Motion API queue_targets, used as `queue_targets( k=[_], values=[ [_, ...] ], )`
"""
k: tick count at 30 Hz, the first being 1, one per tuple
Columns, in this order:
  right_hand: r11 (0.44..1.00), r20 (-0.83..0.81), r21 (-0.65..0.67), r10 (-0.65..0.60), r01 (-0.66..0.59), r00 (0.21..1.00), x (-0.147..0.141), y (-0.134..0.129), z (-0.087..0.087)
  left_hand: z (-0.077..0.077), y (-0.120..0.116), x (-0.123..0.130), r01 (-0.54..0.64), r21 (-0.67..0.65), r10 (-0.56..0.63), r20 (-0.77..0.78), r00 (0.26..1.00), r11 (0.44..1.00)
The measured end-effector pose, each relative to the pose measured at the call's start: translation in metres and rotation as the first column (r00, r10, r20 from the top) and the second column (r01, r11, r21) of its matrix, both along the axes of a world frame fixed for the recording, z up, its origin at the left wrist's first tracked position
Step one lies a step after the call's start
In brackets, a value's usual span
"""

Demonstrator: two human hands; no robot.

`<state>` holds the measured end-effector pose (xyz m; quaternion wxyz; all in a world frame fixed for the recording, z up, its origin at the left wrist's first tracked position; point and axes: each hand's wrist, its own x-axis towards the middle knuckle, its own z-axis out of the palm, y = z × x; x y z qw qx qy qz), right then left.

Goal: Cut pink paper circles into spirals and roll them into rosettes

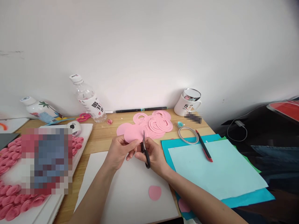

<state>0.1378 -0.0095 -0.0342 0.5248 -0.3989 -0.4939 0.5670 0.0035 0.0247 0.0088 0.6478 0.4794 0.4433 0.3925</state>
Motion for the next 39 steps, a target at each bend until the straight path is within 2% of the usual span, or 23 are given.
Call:
queue_targets(
  k=[5,19,28,39],
  values=[
    [1.000,0.018,0.025,-0.008,0.008,1.000,0.001,0.001,-0.002,-0.002,-0.001,-0.001,-0.003,0.008,0.003,-0.013,1.000,1.000],
    [0.996,-0.017,-0.082,0.045,-0.046,0.999,0.002,0.000,0.003,-0.001,0.001,-0.004,-0.028,0.006,0.028,-0.040,0.999,1.000],
    [0.992,-0.015,-0.119,0.027,-0.029,1.000,0.001,-0.001,0.006,0.003,0.001,-0.003,-0.030,0.015,0.030,-0.027,0.999,0.999],
    [0.989,0.019,-0.147,0.012,-0.009,1.000,0.001,-0.002,0.008,-0.002,0.002,-0.007,-0.043,-0.011,0.043,-0.018,0.999,0.999]
  ],
)
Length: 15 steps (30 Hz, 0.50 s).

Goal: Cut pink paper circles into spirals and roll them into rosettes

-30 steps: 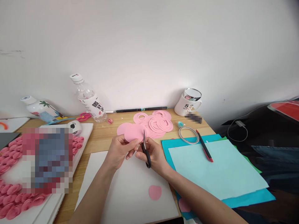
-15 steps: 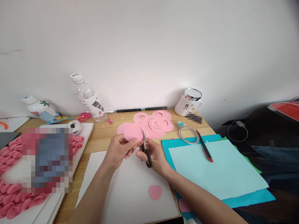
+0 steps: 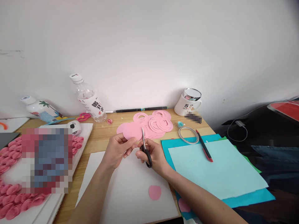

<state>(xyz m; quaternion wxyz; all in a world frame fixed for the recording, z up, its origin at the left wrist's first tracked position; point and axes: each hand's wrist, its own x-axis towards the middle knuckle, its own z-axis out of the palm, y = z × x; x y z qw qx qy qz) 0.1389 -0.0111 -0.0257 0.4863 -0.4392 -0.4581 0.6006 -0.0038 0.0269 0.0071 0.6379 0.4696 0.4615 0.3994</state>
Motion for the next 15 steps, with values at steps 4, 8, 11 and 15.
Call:
queue_targets(
  k=[4,8,11,15],
  values=[
    [1.000,-0.003,-0.004,0.006,-0.006,1.000,-0.0002,-0.0001,0.0002,0.0025,0.0000,0.0008,-0.003,0.000,0.003,0.002,1.000,1.000],
    [1.000,0.006,-0.009,-0.002,0.002,1.000,-0.0013,-0.0004,0.0016,0.0051,-0.0003,0.0017,-0.014,0.001,0.014,-0.003,1.000,1.000],
    [1.000,0.018,-0.013,-0.008,0.008,1.000,-0.0016,-0.0006,0.0023,0.0065,-0.0003,0.0021,-0.029,0.005,0.029,0.005,1.000,1.000],
    [1.000,0.010,-0.021,-0.003,0.004,1.000,-0.0016,-0.0009,0.0017,0.0081,-0.0007,0.0033,-0.034,0.016,0.033,0.061,0.998,0.999]
  ],
)
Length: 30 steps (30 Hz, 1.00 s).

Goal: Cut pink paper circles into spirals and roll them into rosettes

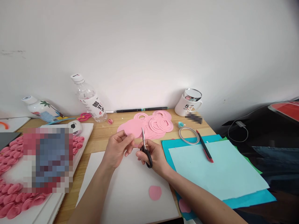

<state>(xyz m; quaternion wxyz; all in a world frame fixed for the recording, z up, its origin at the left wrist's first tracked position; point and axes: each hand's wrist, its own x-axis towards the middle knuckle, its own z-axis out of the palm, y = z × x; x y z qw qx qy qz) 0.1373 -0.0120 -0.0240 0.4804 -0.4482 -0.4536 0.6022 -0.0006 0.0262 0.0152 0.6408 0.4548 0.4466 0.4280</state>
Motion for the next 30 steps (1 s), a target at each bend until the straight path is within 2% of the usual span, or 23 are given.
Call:
queue_targets(
  k=[4,9,12,17,30],
  values=[
    [1.000,0.007,-0.007,0.011,-0.011,1.000,-0.002,-0.001,-0.004,0.000,-0.002,0.002,0.041,-0.004,-0.041,0.043,0.998,0.999],
    [0.998,-0.017,0.003,0.064,-0.064,0.998,-0.004,-0.001,-0.010,-0.003,-0.003,0.004,0.057,0.000,-0.057,-0.027,0.998,0.998],
    [0.997,-0.035,0.063,0.057,-0.055,0.998,-0.002,0.000,-0.010,-0.004,-0.003,0.004,0.036,-0.005,-0.036,-0.062,0.997,0.999],
    [0.981,-0.036,0.194,0.036,-0.029,0.999,0.000,0.002,-0.010,-0.005,-0.003,0.003,0.068,-0.024,-0.070,-0.080,0.994,0.997],
    [0.991,-0.039,0.125,0.049,-0.044,0.998,0.001,0.002,-0.008,-0.005,-0.001,0.003,0.055,0.007,-0.054,-0.058,0.997,0.998]
  ],
)
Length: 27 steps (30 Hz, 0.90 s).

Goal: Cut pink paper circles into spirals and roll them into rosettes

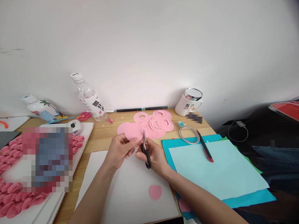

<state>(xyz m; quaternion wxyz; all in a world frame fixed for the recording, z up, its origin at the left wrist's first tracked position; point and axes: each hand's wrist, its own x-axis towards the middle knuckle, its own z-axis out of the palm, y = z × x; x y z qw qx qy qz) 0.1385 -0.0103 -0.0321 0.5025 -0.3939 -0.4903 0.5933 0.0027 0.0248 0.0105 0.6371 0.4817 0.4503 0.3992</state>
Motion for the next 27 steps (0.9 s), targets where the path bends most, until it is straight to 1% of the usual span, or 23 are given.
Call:
queue_targets(
  k=[5,15,27],
  values=[
    [0.999,-0.020,-0.033,-0.001,0.000,1.000,-0.0002,-0.0003,0.0003,0.0008,-0.0002,-0.0003,0.004,0.005,-0.004,0.010,1.000,1.000],
    [0.998,-0.033,-0.055,-0.008,0.006,0.999,-0.0007,-0.0008,-0.0007,0.0007,0.0010,-0.0018,0.000,0.018,0.000,0.019,1.000,1.000],
    [0.994,0.008,-0.107,-0.029,0.030,1.000,-0.0024,-0.0011,0.0019,0.0004,0.0024,-0.0039,-0.021,0.001,0.021,0.031,0.999,1.000]
  ],
)
